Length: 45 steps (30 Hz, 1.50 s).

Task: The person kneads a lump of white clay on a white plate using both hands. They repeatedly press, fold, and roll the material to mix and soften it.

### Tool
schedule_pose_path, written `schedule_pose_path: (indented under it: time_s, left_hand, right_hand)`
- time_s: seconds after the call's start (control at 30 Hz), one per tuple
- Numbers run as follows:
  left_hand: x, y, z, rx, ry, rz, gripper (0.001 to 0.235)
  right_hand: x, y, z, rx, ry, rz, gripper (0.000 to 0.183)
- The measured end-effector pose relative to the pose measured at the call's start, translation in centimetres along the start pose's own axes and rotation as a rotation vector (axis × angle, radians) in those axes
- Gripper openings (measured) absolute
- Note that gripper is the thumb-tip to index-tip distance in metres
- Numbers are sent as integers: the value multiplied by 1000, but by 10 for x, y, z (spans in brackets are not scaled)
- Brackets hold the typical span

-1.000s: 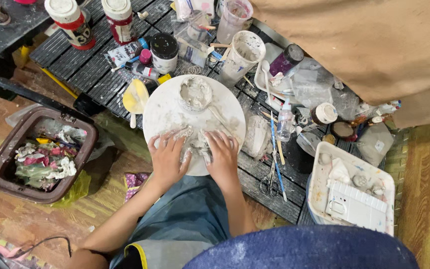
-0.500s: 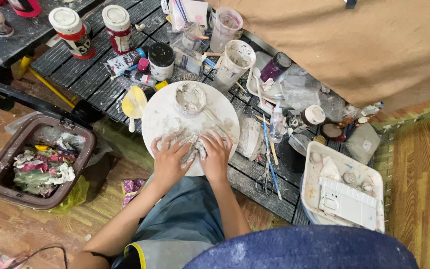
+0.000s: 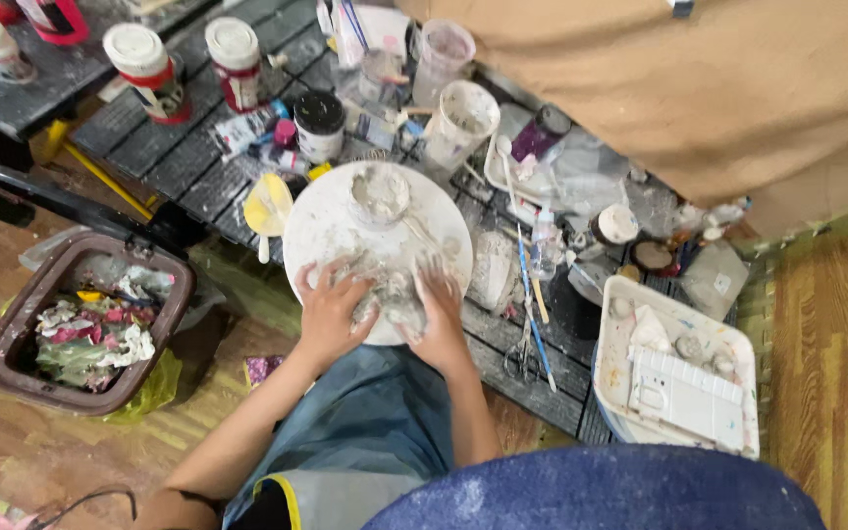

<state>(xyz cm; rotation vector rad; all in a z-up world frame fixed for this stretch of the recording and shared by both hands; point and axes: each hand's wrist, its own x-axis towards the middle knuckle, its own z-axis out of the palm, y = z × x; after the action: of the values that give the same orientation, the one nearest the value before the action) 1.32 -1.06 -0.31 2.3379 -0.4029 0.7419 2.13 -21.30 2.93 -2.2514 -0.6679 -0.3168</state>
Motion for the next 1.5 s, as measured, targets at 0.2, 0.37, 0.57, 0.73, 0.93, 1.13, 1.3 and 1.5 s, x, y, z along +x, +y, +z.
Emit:
schedule_pose_path:
  time_s: [0.2,0.37,0.57,0.73,0.93,1.13,1.3,1.5]
  left_hand:
    - [-7,-13,5,-15,-66,66,26]
    - [-14,-22,18,-73,20,104,21]
    - [-22,-31,16,-153,147,163,23]
    - [-18,-20,6,-176,114,27,39]
    - [-19,-15,-20,-1,96,34,36]
    - [7,-39,-22,105,26,92,42]
    - [0,-40,-14,50,-22,34,51]
    - [1,-36,-16,112,-38,-8,54]
  right_hand:
    - [22,10,0,-228,1,68,42]
    - [37,13,-2,-250,-126,112,40]
    - [35,5,5,-274,-70,86,43]
    - [35,8,4,-206,-45,159,41]
    - [30,19,-5,-131,-13,183,38]
    - [24,29,0,-136,56,203,37]
    - [12,32,13,-164,177,168,35]
    - [9,29,21,-184,191,149,37]
